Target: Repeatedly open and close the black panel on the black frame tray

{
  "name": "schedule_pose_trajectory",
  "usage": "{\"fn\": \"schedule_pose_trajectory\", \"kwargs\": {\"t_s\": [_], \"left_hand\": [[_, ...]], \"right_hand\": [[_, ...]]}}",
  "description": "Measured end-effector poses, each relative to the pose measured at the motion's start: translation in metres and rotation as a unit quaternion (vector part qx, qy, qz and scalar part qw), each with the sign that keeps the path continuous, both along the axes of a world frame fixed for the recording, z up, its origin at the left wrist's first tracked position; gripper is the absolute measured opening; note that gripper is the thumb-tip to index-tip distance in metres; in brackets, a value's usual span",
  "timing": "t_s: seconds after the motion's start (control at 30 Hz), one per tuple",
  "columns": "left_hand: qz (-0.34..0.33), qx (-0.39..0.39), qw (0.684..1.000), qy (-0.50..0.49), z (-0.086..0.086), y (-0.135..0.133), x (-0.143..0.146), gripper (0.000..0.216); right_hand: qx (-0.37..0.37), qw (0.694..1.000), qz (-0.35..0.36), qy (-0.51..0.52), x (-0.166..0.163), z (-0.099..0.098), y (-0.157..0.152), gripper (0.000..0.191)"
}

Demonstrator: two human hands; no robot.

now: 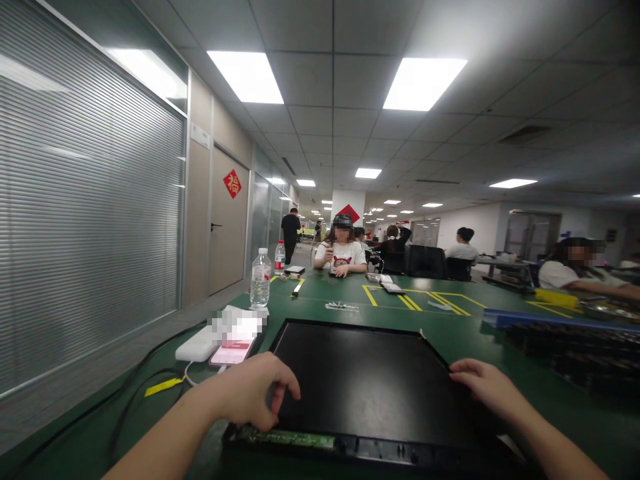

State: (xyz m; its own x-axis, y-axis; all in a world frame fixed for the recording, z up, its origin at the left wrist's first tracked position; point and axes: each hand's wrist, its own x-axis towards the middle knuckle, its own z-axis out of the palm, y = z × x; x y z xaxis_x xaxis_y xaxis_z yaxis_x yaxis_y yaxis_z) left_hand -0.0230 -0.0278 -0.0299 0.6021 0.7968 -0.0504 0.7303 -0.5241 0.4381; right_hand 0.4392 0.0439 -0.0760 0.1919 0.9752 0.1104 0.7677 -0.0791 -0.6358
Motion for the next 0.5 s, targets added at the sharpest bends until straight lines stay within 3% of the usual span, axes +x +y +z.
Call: {"fn": "schedule_pose_trajectory", "kwargs": {"t_s": [0.13, 0.3, 0.5], "left_hand": [[0.054, -0.042, 0.997, -0.032, -0.003, 0.004, -0.002, 0.041], [0.157, 0.130, 0.978, -0.041, -0.015, 0.019, -0.013, 0.031], [0.217, 0.134, 0.967, 0.023, -0.030, 0.032, -0.022, 0.032]], "right_hand": [[0.001, 1.000, 0.005, 0.006, 0.002, -0.003, 0.001, 0.028], [0.005, 1.000, -0.005, -0.002, 0.002, -0.004, 0.001, 0.030], [0.053, 0.998, -0.016, -0.039, 0.004, 0.000, 0.000, 0.027]]}}
